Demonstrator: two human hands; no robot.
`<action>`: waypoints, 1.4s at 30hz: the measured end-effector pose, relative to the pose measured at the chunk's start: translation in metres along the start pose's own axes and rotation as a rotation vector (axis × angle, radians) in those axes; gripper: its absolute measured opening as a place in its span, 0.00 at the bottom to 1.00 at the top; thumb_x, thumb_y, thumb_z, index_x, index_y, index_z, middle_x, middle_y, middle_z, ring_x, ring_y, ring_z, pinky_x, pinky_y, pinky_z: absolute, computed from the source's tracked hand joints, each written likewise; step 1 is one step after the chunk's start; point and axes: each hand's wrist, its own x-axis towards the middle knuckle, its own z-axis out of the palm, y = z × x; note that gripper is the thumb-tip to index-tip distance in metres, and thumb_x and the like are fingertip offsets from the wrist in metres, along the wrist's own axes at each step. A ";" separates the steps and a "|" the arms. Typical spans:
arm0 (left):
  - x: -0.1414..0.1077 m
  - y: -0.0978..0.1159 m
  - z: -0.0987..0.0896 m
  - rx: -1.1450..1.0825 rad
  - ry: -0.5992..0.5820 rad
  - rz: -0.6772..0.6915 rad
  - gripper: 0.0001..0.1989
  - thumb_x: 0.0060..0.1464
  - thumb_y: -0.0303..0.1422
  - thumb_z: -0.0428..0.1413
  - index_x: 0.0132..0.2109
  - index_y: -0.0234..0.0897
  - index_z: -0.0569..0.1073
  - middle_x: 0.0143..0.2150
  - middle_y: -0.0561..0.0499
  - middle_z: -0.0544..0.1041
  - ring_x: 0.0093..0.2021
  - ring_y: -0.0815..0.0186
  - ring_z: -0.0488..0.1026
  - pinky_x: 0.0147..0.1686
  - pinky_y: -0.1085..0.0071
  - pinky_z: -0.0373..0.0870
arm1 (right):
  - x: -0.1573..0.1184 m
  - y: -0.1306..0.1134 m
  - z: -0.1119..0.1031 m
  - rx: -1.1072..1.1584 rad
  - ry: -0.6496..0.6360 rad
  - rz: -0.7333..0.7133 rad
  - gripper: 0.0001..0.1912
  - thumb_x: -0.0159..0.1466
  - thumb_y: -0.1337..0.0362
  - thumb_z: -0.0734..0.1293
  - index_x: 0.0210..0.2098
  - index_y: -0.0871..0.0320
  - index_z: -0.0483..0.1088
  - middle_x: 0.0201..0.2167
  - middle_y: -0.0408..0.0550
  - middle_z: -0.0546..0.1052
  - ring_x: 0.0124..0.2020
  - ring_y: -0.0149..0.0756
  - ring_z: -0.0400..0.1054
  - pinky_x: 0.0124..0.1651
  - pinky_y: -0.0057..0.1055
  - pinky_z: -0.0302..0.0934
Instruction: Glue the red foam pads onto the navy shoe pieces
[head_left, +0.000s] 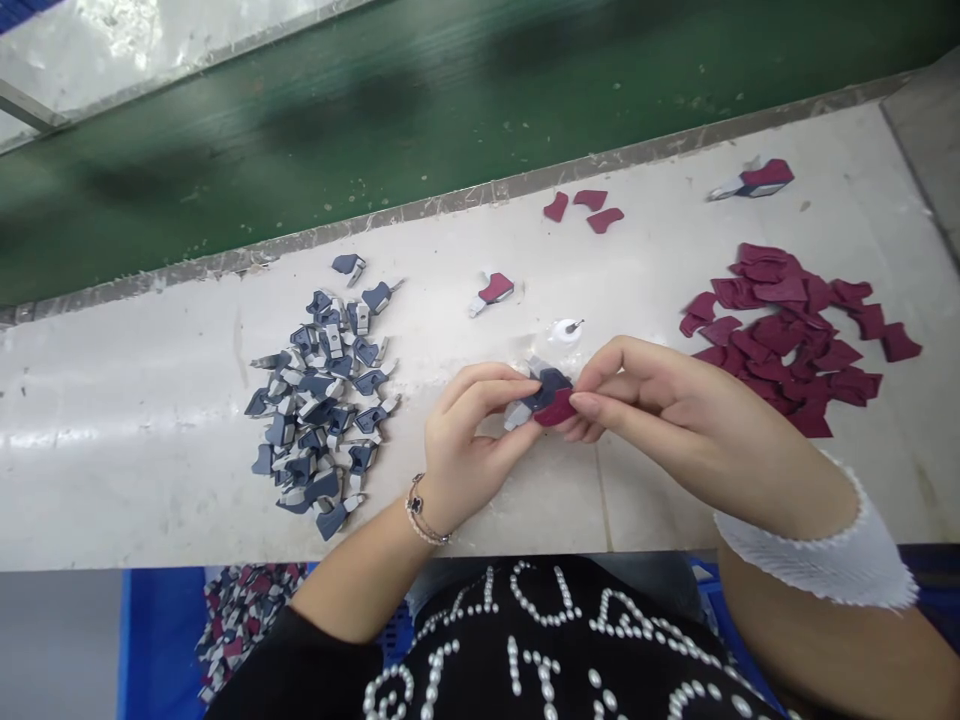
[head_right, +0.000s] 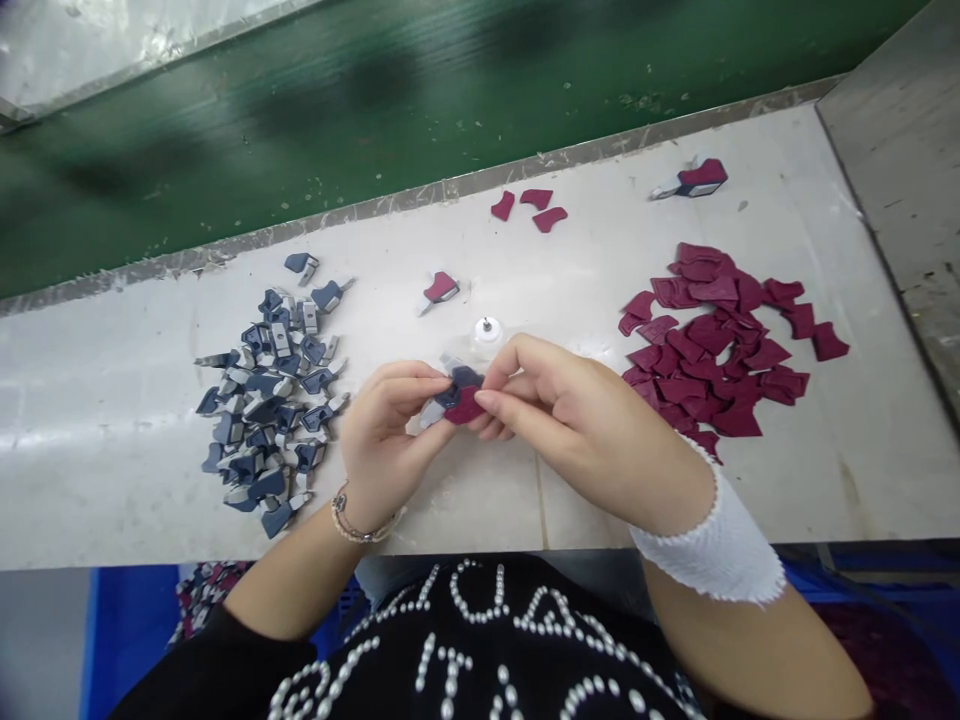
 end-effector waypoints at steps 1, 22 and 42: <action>0.001 0.000 0.000 0.007 0.001 0.011 0.14 0.55 0.25 0.67 0.48 0.40 0.78 0.43 0.49 0.80 0.43 0.68 0.80 0.34 0.76 0.79 | 0.001 0.000 0.000 -0.005 0.007 -0.005 0.15 0.70 0.48 0.68 0.36 0.52 0.70 0.32 0.44 0.82 0.37 0.39 0.80 0.41 0.35 0.74; 0.005 0.002 -0.003 0.092 -0.025 0.099 0.13 0.57 0.33 0.68 0.49 0.40 0.78 0.43 0.49 0.81 0.42 0.66 0.81 0.38 0.70 0.83 | 0.004 0.000 -0.003 0.037 -0.031 0.005 0.12 0.70 0.51 0.68 0.38 0.52 0.66 0.30 0.42 0.82 0.32 0.37 0.77 0.35 0.35 0.71; 0.007 0.003 -0.002 0.062 -0.015 0.096 0.13 0.57 0.30 0.68 0.49 0.38 0.78 0.43 0.49 0.81 0.42 0.68 0.80 0.36 0.74 0.80 | 0.008 -0.001 0.001 0.007 -0.018 -0.039 0.10 0.73 0.54 0.65 0.38 0.51 0.65 0.28 0.39 0.80 0.30 0.32 0.75 0.33 0.31 0.69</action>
